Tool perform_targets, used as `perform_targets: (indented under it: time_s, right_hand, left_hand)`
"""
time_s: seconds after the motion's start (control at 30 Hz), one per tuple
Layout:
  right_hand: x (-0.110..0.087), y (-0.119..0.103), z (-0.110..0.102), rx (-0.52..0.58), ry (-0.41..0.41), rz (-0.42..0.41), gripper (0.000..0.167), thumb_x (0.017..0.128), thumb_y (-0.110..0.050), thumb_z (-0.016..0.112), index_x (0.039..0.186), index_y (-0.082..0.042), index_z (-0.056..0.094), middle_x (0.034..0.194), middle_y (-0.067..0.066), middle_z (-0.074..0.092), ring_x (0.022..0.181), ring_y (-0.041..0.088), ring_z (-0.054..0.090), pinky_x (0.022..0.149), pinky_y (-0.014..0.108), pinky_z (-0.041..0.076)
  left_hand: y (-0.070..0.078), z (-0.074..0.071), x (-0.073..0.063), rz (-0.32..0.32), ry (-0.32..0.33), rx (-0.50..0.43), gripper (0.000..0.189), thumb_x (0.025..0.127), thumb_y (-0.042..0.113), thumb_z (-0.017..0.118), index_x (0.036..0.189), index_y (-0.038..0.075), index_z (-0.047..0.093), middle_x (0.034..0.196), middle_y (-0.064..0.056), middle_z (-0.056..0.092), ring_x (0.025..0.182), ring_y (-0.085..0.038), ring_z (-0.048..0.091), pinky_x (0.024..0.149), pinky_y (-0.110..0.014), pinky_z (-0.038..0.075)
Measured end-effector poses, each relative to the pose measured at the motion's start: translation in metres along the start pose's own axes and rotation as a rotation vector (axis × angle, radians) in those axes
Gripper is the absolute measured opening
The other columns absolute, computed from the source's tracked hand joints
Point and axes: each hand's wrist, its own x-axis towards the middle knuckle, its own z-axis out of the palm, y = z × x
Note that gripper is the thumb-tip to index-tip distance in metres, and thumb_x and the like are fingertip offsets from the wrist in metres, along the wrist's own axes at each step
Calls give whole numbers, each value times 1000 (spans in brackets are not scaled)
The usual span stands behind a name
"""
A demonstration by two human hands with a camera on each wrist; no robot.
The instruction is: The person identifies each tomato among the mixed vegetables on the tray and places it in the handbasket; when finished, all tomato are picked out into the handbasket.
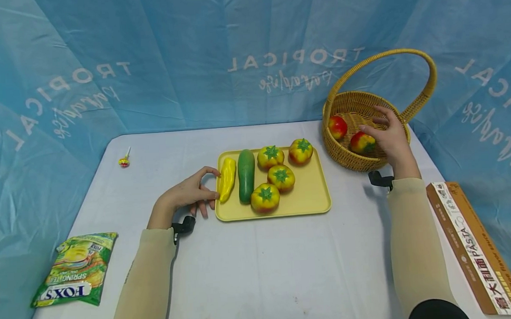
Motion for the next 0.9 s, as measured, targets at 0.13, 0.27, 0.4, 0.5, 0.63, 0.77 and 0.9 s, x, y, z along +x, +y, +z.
perform_targets:
  time_s: [0.13, 0.27, 0.4, 0.5, 0.63, 0.77, 0.9]
  right_hand:
    - [0, 1, 1, 7, 13, -21, 79, 99, -46, 73, 164, -47, 29, 174, 12, 31, 160, 41, 29, 129, 64, 28]
    - [-2, 0, 0, 19, 16, -41, 79, 99, -46, 73, 164, -46, 29, 172, 12, 34, 160, 40, 28, 130, 63, 27]
    - [-6, -4, -2, 17, 21, -69, 79, 98, -47, 73, 164, -46, 29, 171, 11, 36, 161, 37, 28, 130, 61, 29]
    - [-11, -9, -3, 13, 20, -98, 78, 98, -47, 73, 164, -47, 30, 170, 10, 39, 157, 31, 33, 122, 50, 42]
    - [-21, -17, -3, 44, 7, -157, 77, 99, -40, 74, 163, -45, 33, 163, 7, 44, 116, 13, 56, 79, 25, 49]
    - [-35, -27, -1, 98, -16, -227, 75, 99, -33, 75, 162, -42, 36, 155, 3, 49, 54, 9, 40, 48, 24, 37]
    - [-46, -36, 6, 157, -61, -291, 73, 99, -28, 76, 160, -40, 39, 153, 2, 50, 43, 13, 33, 44, 26, 36]
  left_hand:
    - [0, 0, 0, -6, -1, 1, 71, 100, 37, 74, 155, 29, 29, 86, -12, 79, 57, -24, 73, 47, -27, 51]
    - [0, 0, 0, -7, -1, 2, 71, 100, 37, 74, 154, 30, 29, 86, -12, 79, 57, -24, 73, 47, -27, 51]
    - [0, 0, 0, -6, -1, 2, 70, 100, 36, 73, 154, 30, 29, 86, -12, 79, 57, -24, 73, 47, -27, 51]
    - [0, 0, 0, -5, -1, 1, 70, 101, 36, 73, 155, 29, 29, 86, -12, 78, 57, -24, 73, 47, -27, 51]
    - [1, 0, 0, -4, -1, 1, 69, 101, 35, 73, 155, 29, 29, 85, -12, 78, 57, -24, 73, 47, -27, 51]
    - [0, 1, 0, -6, -4, -3, 69, 101, 36, 73, 155, 29, 29, 86, -12, 79, 57, -24, 73, 47, -27, 52]
    - [-1, 0, 0, -2, 1, -12, 70, 100, 36, 73, 155, 29, 30, 87, -13, 79, 56, -24, 72, 47, -27, 51]
